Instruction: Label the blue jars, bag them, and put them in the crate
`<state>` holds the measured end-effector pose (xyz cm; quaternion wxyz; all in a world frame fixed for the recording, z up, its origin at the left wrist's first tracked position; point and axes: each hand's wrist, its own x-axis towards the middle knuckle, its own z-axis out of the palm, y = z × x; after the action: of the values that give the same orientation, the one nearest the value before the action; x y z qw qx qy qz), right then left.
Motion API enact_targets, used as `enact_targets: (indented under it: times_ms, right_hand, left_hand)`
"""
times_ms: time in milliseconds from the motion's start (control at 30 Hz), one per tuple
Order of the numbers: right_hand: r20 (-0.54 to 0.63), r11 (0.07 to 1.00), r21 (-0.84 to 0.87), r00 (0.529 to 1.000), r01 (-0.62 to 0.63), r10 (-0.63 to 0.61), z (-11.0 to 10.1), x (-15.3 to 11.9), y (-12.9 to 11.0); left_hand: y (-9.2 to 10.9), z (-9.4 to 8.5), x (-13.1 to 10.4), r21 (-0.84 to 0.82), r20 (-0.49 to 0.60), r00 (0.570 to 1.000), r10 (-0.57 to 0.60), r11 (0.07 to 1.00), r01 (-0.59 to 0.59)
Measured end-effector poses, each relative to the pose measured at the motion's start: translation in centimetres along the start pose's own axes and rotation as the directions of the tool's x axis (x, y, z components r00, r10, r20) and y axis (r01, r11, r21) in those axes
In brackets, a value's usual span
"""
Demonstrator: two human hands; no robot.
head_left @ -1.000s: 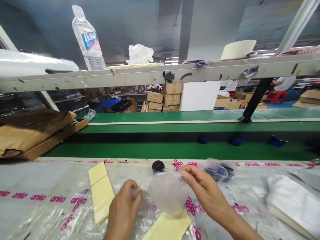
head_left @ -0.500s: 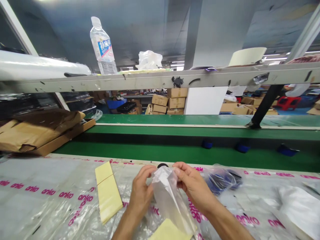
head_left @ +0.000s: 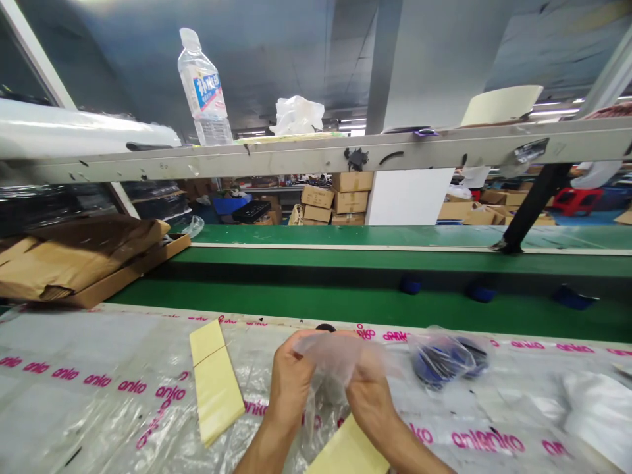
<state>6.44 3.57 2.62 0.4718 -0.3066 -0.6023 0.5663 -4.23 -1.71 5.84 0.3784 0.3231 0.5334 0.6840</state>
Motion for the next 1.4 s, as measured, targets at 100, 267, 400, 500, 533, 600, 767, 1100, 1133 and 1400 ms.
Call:
enact_targets:
  times_ms: [100, 267, 400, 500, 533, 600, 767, 1100, 1133, 1400]
  right_hand:
    - [-0.024, 0.998, 0.015, 0.998, 0.059, -0.059, -0.5, -0.5, -0.4]
    - [-0.068, 0.976, -0.096, 0.977, 0.197, -0.204, -1.4, -0.9, -0.4]
    - [-0.098, 0.951, -0.149, 0.953, 0.27, -0.285, -1.9, -1.2, -0.6]
    - [-0.15, 0.994, 0.031, 0.984, 0.107, -0.101, -1.8, -1.0, -1.7]
    - [-0.137, 0.989, 0.147, 0.991, 0.018, 0.003, -1.7, -0.8, -2.1]
    - [-0.043, 0.913, 0.383, 0.984, -0.144, 0.173, -1.4, -0.4, -2.9]
    - [0.15, 0.682, 0.655, 0.941, -0.323, 0.302, -0.5, -0.1, -3.0]
    - [0.437, 0.685, 0.476, 0.824, -0.552, 0.36, -2.6, -1.4, -1.9]
    - [0.485, 0.72, 0.381, 0.788, -0.58, 0.379, -3.2, -1.4, -2.1]
    - [0.315, 0.951, 0.051, 0.908, -0.306, 0.276, -3.0, -0.7, -3.4]
  left_hand:
    - [-0.3, -0.1, 0.0, -0.03, -0.003, 0.999, -0.04, 0.999, 0.04]
    - [-0.9, -0.7, -0.1, 0.005, 0.028, 0.998, -0.054, 0.999, 0.053]
    - [-1.0, -0.9, -0.3, -0.018, 0.02, 0.999, -0.044, 0.999, 0.044]
    - [-0.7, -1.0, -0.6, -0.189, 0.065, 0.995, -0.075, 0.978, 0.086]
    - [-0.6, -1.0, -0.6, -0.268, 0.097, 0.991, -0.092, 0.956, 0.115]
    - [-0.4, -0.9, -0.7, -0.419, 0.17, 0.978, -0.119, 0.89, 0.181]
    - [-0.2, -0.5, -0.4, -0.644, 0.181, 0.969, -0.167, 0.725, 0.245]
    - [-0.6, -2.5, -0.8, -0.525, 0.323, 0.902, -0.287, 0.738, 0.424]
    - [-0.6, -3.0, -0.8, -0.499, 0.324, 0.903, -0.284, 0.759, 0.418]
    - [-0.1, -2.5, -1.0, -0.202, 0.279, 0.915, -0.293, 0.913, 0.354]
